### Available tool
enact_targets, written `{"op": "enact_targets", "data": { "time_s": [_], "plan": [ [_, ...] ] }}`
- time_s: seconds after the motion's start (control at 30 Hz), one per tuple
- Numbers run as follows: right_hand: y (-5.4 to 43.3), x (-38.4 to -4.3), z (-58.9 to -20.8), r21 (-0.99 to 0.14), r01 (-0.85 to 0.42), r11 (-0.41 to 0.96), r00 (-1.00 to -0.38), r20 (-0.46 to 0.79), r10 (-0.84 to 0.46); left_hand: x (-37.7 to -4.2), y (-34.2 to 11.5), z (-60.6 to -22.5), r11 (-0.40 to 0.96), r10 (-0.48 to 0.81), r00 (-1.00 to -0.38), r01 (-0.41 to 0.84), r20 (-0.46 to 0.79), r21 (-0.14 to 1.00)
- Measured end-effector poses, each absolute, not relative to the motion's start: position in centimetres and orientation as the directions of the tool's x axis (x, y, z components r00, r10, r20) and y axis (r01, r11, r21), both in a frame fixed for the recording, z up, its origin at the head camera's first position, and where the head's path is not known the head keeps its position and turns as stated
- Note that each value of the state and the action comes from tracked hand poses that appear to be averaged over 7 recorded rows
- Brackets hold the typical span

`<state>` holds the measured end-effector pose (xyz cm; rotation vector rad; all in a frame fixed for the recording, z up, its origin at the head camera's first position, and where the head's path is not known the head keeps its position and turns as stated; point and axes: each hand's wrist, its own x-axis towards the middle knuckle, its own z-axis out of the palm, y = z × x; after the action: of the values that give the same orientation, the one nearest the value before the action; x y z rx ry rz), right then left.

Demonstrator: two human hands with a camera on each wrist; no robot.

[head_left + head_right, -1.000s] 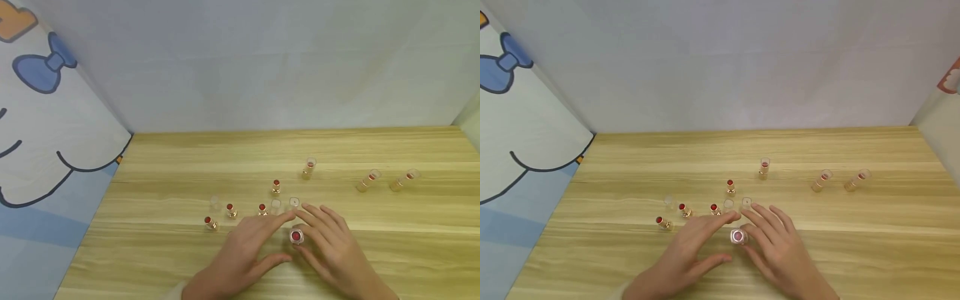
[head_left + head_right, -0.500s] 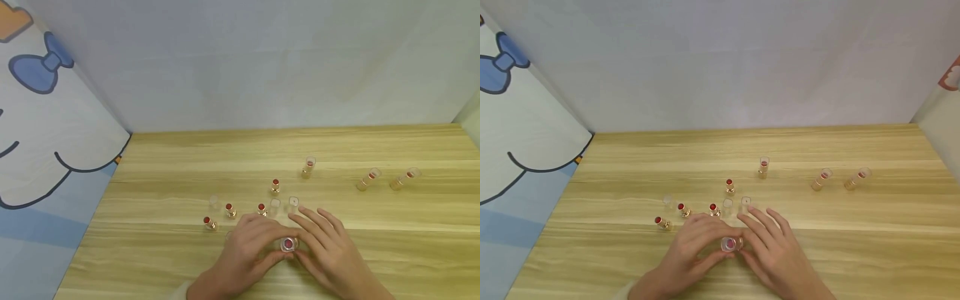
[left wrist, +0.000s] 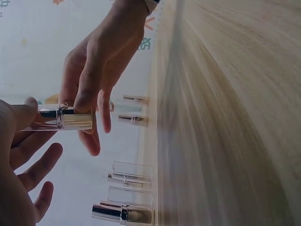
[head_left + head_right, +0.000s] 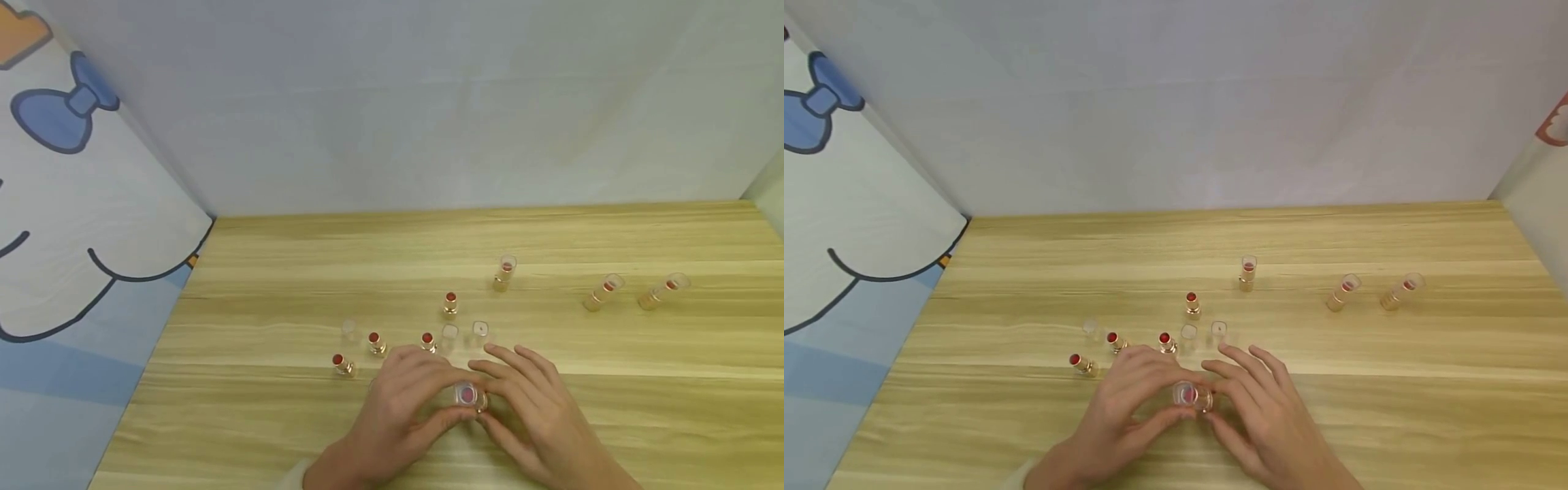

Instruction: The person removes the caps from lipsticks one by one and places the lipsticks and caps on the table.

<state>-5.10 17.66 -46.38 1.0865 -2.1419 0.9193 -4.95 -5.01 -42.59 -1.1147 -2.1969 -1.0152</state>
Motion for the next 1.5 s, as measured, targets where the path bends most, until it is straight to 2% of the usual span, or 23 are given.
{"op": "enact_targets", "data": {
  "time_s": [0.33, 0.53, 0.63, 0.73, 1.07, 1.3, 1.5],
  "plan": [
    [17.9, -5.1, -47.5, -0.403, -0.837, 0.371, -0.54, 0.72, -0.436, -4.8, -5.1, -42.6, 0.398, 0.476, -0.618, 0.786, 0.626, 0.473],
    [17.6, -4.7, -49.6, -0.578, -0.781, 0.238, -0.619, 0.665, -0.418, -4.8, -5.2, -42.9, 0.433, 0.485, -0.594, 0.801, 0.642, 0.413],
    [17.6, -4.8, -50.2, -0.615, -0.763, 0.198, -0.634, 0.655, -0.41, -4.9, -5.2, -43.0, 0.45, 0.492, -0.573, 0.812, 0.655, 0.372],
    [17.6, -5.0, -50.2, -0.586, -0.784, 0.204, -0.614, 0.682, -0.397, -5.0, -5.1, -43.1, 0.461, 0.498, -0.56, 0.818, 0.662, 0.344],
    [16.8, -5.7, -49.4, -0.424, -0.887, 0.181, -0.461, 0.816, -0.348, -5.0, -5.1, -43.0, 0.445, 0.482, -0.552, 0.823, 0.68, 0.352],
    [16.7, -5.5, -48.8, -0.431, -0.888, 0.162, -0.46, 0.805, -0.375, -5.2, -5.7, -42.7, 0.404, 0.483, -0.568, 0.82, 0.666, 0.407],
    [17.6, -5.2, -46.3, -0.428, -0.887, 0.175, -0.462, 0.803, -0.377, -5.2, -6.2, -41.6, 0.365, 0.495, -0.562, 0.827, 0.663, 0.428]
  ]
}}
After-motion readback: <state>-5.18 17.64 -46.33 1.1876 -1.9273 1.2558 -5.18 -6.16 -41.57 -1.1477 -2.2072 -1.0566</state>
